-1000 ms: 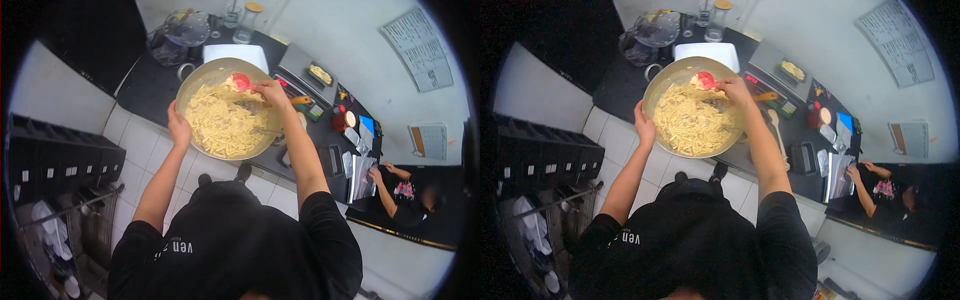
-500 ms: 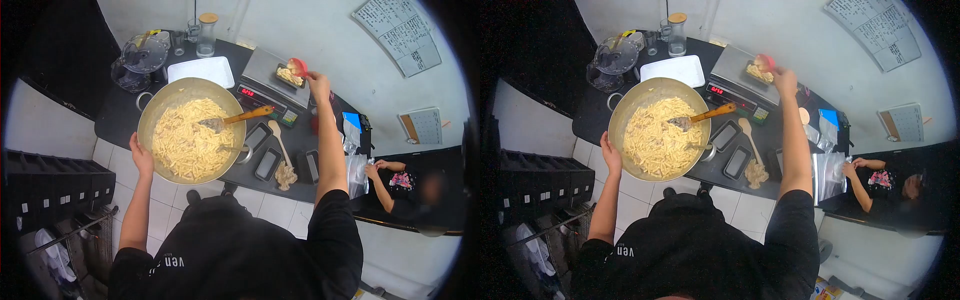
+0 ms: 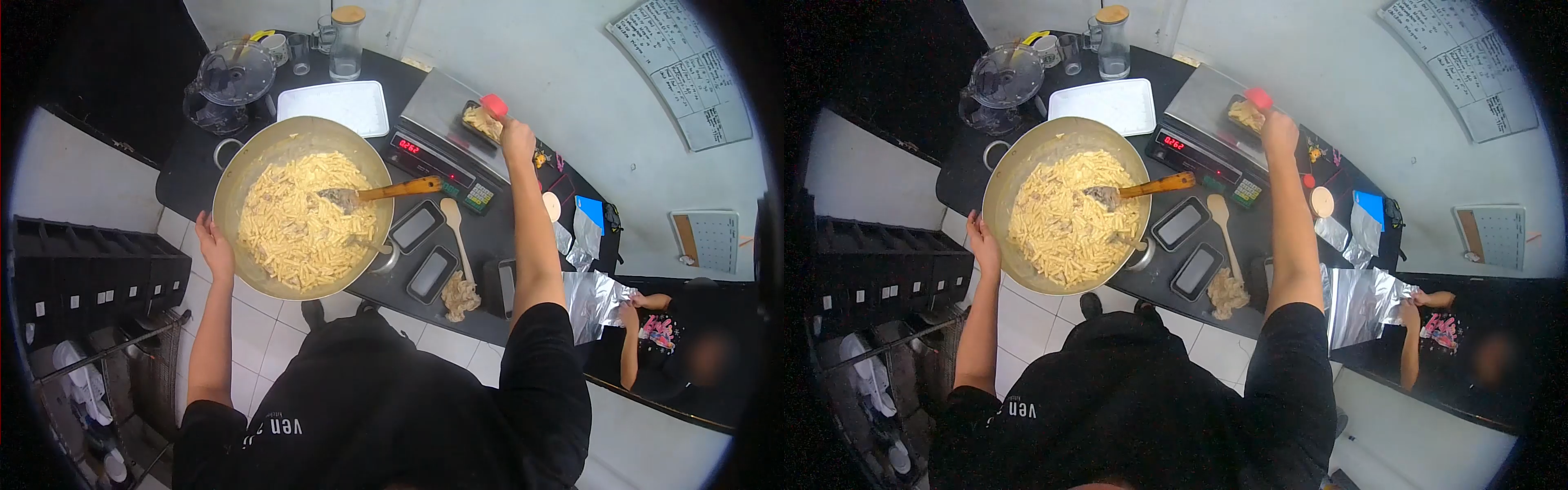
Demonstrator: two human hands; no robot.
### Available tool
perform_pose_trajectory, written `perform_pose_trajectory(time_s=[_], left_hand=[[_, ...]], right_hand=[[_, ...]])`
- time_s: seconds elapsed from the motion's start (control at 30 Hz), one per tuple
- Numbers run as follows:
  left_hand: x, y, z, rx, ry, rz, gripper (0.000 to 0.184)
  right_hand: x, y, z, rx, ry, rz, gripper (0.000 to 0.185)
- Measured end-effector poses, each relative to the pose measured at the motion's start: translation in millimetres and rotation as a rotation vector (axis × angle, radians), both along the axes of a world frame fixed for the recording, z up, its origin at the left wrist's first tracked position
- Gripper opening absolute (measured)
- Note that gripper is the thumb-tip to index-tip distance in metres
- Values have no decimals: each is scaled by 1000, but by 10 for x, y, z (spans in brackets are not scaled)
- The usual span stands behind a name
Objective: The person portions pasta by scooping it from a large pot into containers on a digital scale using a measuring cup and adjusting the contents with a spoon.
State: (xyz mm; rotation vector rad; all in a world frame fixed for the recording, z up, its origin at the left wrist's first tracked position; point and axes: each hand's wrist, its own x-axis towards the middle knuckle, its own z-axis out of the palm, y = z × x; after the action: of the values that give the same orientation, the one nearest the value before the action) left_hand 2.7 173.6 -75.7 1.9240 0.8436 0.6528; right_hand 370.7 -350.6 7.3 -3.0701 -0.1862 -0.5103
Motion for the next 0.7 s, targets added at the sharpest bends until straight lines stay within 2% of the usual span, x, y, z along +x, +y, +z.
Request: perform_pose_trajectory(time_s=[0.2,0.3,0.37,0.4,0.47,0.5,0.57,0.6,0.67,0.7], left_hand=[[-6,20,-37,16,-10,0,41],[-2,22,-54,-22,-38,12,41],[-11,28,-50,13,-6,13,41],[-19,39,-76,12,0,13,41],[-3,76,-131,0,-40,11,40],[6,75,-110,1,-42,15,40],[0,15,-49,45,-8,23,39],[-5,12,-44,46,-5,27,39],[-2,11,-42,66,-2,14,38],[7,-5,-17,67,1,22,38]], right_hand=[[-123,-19,131,58,-21,53,28],[-119,-88,101,32,-11,-25,27],[-236,-67,193,156,-90,-11,26],[-252,-100,136,155,-84,-11,26],[-205,-240,-37,392,-162,-10,24],[-165,-283,-96,394,-163,-5,24],[-110,-337,-185,1209,101,-165,25],[-106,-337,-163,1210,107,-164,25],[-90,-332,-92,1643,236,-149,27],[-94,-286,-2,1694,304,-96,31]])
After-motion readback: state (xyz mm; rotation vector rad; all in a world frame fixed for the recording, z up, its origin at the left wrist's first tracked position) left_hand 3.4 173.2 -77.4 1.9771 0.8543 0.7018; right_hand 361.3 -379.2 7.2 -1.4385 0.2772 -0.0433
